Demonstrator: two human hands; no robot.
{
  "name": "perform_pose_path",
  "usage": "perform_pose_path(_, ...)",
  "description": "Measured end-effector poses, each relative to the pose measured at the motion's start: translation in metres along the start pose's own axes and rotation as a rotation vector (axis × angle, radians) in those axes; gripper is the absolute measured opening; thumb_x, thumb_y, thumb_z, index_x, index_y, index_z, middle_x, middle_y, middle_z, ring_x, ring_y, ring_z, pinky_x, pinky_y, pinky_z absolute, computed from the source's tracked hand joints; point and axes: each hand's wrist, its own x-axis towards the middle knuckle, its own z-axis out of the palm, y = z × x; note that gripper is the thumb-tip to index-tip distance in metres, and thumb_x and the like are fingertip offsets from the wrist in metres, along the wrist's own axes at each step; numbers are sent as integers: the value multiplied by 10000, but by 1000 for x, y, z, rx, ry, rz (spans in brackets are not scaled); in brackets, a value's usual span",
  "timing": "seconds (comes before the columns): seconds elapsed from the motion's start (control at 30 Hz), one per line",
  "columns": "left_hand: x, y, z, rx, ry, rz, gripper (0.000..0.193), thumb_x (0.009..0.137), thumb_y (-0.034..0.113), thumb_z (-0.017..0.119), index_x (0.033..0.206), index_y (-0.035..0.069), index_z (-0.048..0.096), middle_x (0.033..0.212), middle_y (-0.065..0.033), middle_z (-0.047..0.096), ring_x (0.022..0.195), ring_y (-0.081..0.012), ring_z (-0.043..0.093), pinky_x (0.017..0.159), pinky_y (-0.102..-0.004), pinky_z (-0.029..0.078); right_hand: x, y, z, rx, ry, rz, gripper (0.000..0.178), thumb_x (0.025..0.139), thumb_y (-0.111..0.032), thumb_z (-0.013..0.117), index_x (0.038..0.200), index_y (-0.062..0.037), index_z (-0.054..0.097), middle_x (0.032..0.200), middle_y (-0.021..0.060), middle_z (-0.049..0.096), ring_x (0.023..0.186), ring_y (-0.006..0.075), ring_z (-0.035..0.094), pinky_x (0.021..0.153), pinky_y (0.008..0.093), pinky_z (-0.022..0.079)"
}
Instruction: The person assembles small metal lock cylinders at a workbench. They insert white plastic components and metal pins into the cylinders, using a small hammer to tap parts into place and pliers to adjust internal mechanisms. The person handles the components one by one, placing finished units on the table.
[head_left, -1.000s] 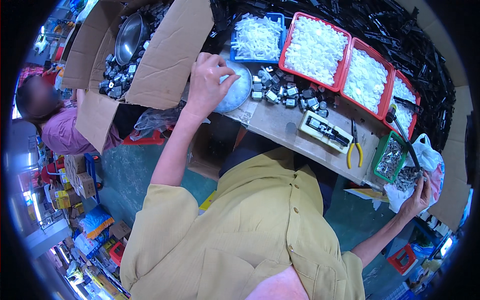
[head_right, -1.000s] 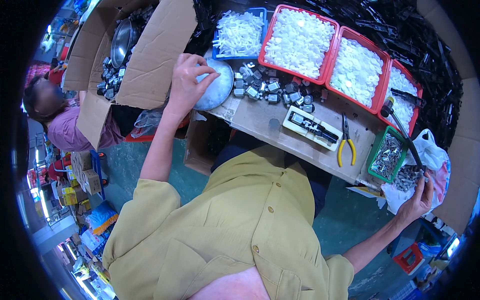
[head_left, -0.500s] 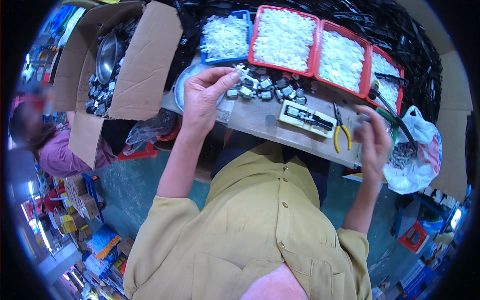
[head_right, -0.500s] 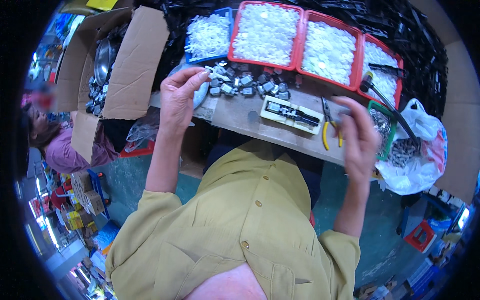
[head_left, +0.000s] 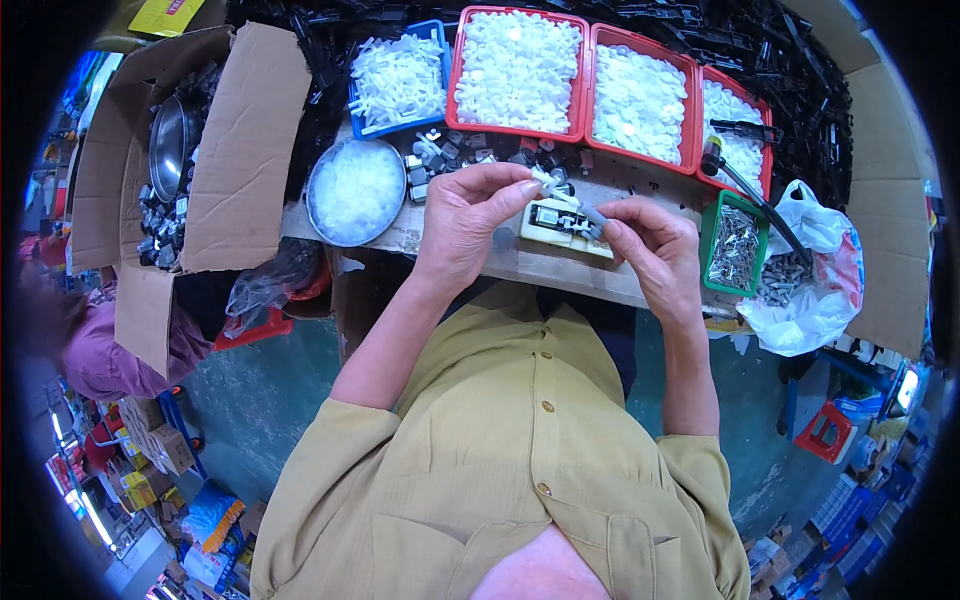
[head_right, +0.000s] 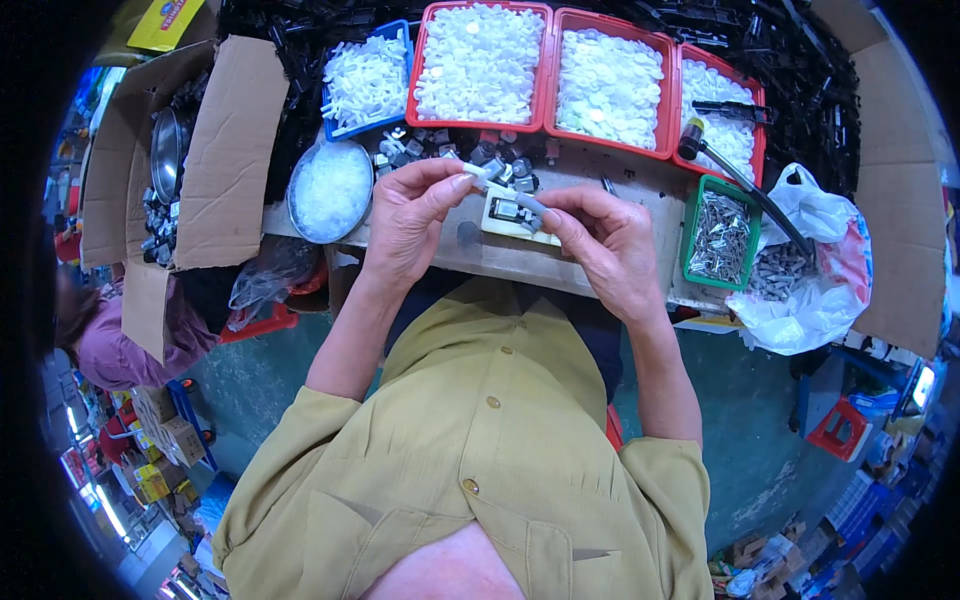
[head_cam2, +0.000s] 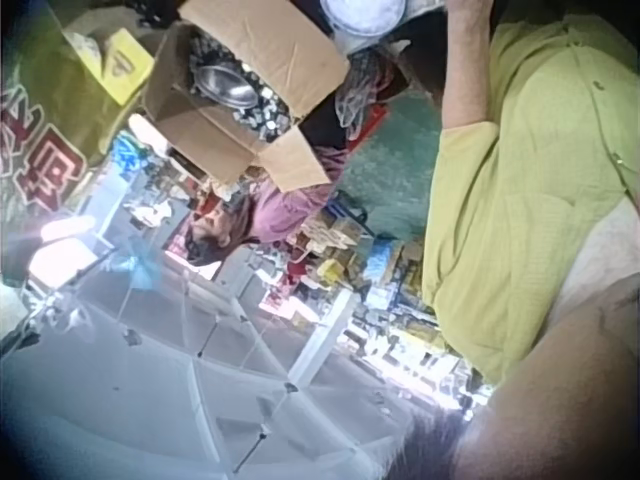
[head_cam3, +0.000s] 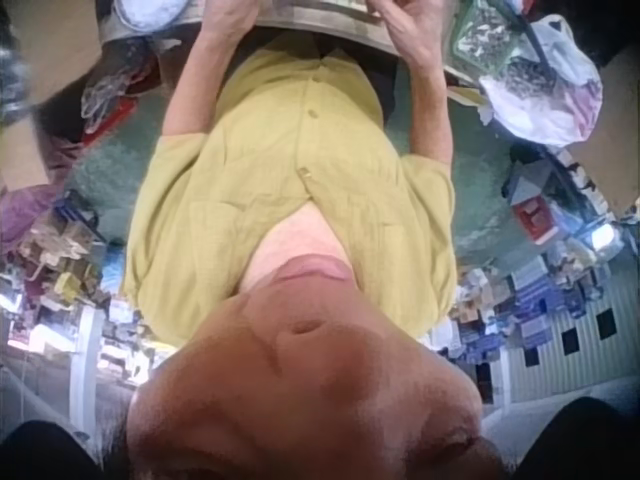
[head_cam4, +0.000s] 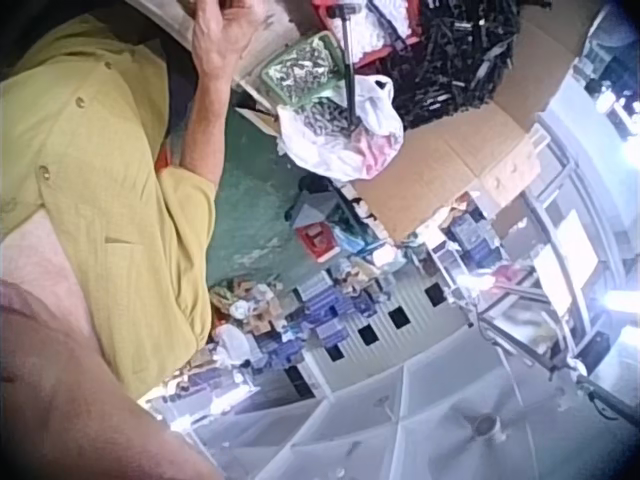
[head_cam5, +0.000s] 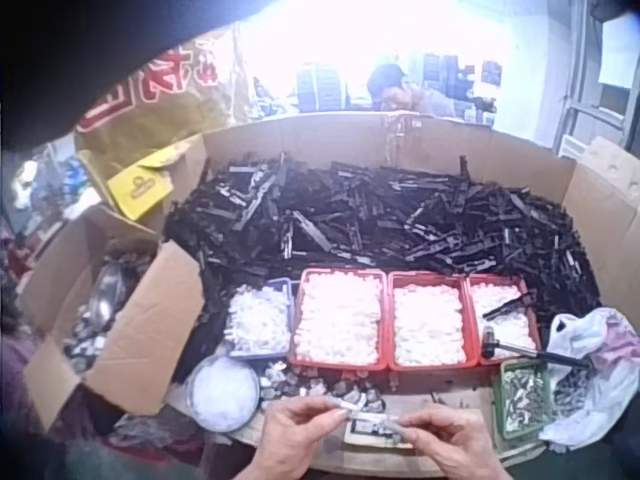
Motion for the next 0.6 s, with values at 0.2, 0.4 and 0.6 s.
perform_pose_path(0.2, -3, 3, 3, 144, -4, 9, 172, 854, -35, 724, 1024, -14, 733, 957, -91, 723, 881, -127, 663, 817, -263, 507, 4, 3, 2, 61, 6, 45, 206, 945, -125, 681, 1055, 49, 701, 821, 25, 653, 676, 52, 518, 583, 207, 412)
perform_pose_path(0.4, 6, -6, -6, 410, -172, 246, 144, 829, -35, 748, 971, -19, 747, 922, -78, 690, 862, -134, 609, 757, -254, 476, 9, 18, -16, 315, -103, 127, 192, 943, -129, 682, 1066, 16, 707, 824, 18, 671, 671, 48, 534, 569, 195, 382)
perform_pose_path(0.6, 10, -8, -1, 563, -263, 288, 149, 820, -33, 750, 965, -1, 757, 930, -88, 696, 895, -162, 613, 776, -266, 477, 6, 12, -31, 279, -148, 174, 203, 908, -139, 716, 1032, 22, 712, 823, 22, 664, 671, 57, 530, 589, 206, 387)
